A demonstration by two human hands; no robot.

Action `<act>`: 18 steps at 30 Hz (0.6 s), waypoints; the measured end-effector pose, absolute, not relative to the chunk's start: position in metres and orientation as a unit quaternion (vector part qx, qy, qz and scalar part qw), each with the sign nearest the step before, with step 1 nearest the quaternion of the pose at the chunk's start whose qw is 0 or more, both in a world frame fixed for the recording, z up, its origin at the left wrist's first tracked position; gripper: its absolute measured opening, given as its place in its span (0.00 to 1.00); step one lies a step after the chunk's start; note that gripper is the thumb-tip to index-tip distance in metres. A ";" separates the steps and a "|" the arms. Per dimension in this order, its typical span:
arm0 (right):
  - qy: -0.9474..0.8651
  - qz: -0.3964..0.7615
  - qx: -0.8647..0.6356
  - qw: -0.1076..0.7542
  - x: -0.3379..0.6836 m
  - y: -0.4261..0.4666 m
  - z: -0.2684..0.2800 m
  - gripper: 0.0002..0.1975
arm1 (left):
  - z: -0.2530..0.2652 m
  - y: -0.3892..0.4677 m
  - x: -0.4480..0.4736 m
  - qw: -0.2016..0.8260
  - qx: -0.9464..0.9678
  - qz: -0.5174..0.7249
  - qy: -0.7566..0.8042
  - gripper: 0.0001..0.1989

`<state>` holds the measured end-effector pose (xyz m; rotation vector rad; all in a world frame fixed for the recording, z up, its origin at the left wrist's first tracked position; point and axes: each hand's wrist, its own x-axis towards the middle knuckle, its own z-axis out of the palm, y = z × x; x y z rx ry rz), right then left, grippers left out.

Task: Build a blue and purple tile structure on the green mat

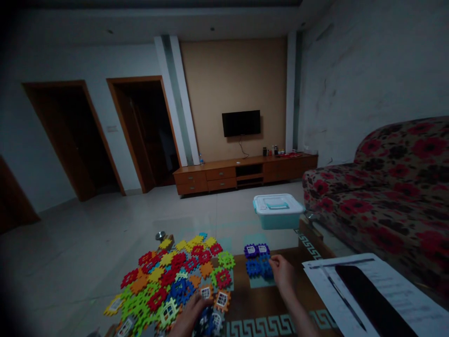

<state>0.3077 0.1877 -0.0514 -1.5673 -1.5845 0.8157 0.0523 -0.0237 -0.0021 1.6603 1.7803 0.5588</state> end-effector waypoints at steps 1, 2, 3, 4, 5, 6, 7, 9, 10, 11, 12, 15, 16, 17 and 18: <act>-0.618 0.320 -0.615 0.372 0.313 0.192 -0.057 0.09 | 0.001 -0.007 0.062 0.299 0.641 0.217 0.673 0.31; -0.619 0.322 -0.614 0.368 0.316 0.195 -0.062 0.08 | 0.002 0.011 0.073 0.282 0.643 0.227 0.675 0.32; -0.622 0.326 -0.614 0.361 0.317 0.198 -0.067 0.07 | 0.002 0.029 0.084 0.274 0.644 0.231 0.675 0.32; -0.624 0.329 -0.614 0.355 0.317 0.199 -0.071 0.07 | 0.001 0.047 0.095 0.268 0.646 0.233 0.676 0.32; -0.626 0.331 -0.615 0.347 0.316 0.201 -0.074 0.07 | -0.002 0.065 0.105 0.262 0.647 0.233 0.677 0.33; -0.630 0.329 -0.616 0.341 0.315 0.202 -0.076 0.07 | -0.006 0.082 0.115 0.256 0.650 0.235 0.676 0.33; -0.635 0.323 -0.617 0.334 0.314 0.202 -0.077 0.08 | -0.011 0.098 0.123 0.250 0.655 0.238 0.672 0.34; -0.653 0.302 -0.617 0.318 0.313 0.202 -0.077 0.10 | -0.022 0.125 0.136 0.238 0.669 0.241 0.662 0.35; -0.666 0.287 -0.616 0.307 0.313 0.202 -0.076 0.10 | -0.027 0.137 0.141 0.234 0.673 0.236 0.660 0.35; -0.680 0.269 -0.616 0.294 0.313 0.201 -0.074 0.11 | -0.032 0.146 0.145 0.231 0.676 0.225 0.662 0.35; -0.694 0.249 -0.616 0.279 0.314 0.199 -0.073 0.12 | -0.035 0.154 0.148 0.229 0.678 0.209 0.667 0.35; -0.734 0.193 -0.605 0.240 0.315 0.194 -0.068 0.14 | -0.042 0.164 0.153 0.220 0.678 0.153 0.685 0.33; -0.744 0.180 -0.600 0.231 0.315 0.192 -0.068 0.16 | -0.043 0.164 0.154 0.211 0.677 0.143 0.690 0.33; -0.752 0.170 -0.596 0.223 0.314 0.190 -0.067 0.20 | -0.044 0.162 0.154 0.200 0.674 0.140 0.697 0.32; -0.758 0.162 -0.595 0.214 0.312 0.188 -0.068 0.23 | -0.044 0.159 0.154 0.187 0.667 0.143 0.707 0.32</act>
